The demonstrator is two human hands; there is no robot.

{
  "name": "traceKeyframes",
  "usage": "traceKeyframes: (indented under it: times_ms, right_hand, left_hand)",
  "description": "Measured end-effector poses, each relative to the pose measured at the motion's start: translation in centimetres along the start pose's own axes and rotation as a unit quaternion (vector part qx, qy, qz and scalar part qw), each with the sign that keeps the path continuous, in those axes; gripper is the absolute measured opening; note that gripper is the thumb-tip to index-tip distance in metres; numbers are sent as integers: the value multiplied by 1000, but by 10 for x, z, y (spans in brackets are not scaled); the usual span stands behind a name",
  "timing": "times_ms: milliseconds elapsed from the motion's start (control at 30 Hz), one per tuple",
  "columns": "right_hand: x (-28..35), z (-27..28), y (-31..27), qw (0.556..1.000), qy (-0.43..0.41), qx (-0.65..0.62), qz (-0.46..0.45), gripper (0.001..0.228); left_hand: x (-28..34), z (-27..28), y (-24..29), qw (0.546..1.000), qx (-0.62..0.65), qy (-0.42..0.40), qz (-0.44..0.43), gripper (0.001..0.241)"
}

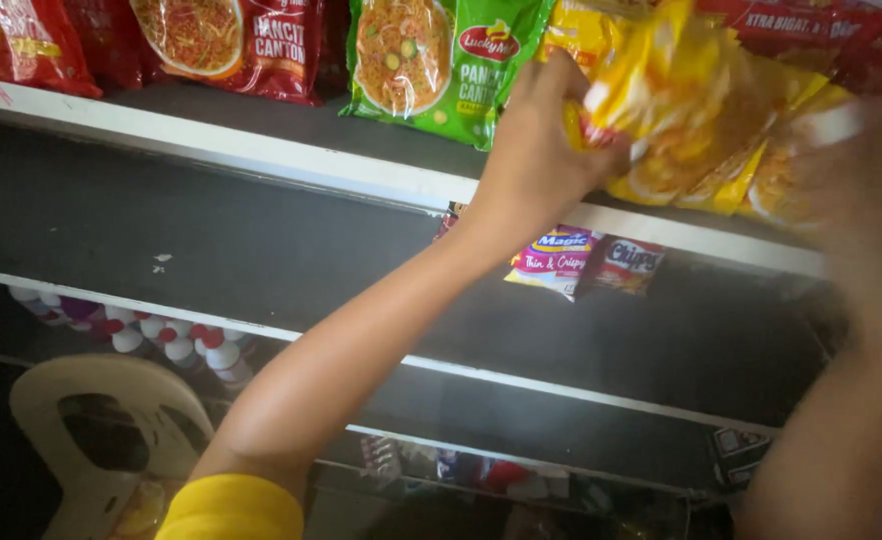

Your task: Organizing and restocking various instant noodle packets on retail shelves.

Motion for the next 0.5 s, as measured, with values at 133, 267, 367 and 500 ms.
traceKeyframes:
  times_ms: [133,267,367,500]
  right_hand:
    - [15,-55,-7,991,35,132,-1,58]
    - [15,-85,6,984,6,-176,7,61]
    - [24,-76,4,972,89,-209,57,72]
    - [36,-49,-26,956,144,-246,67,70]
  left_hand:
    - [7,-16,3,965,-235,-41,-113,74]
    - [9,-30,-1,953,-273,-101,-84,79]
    - [11,-21,14,978,-168,-56,-111,78]
    - [14,-9,42,983,-59,-1,-171,88]
Point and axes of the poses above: each hand's wrist, its own x-axis away from the middle knuckle, its own z-axis out of the back of the hand, y = z × x, the point moved 9 cm from there along -x, towards the middle knuckle, and after that the axes turned 3 degrees about -z, right-handed, at the moved point
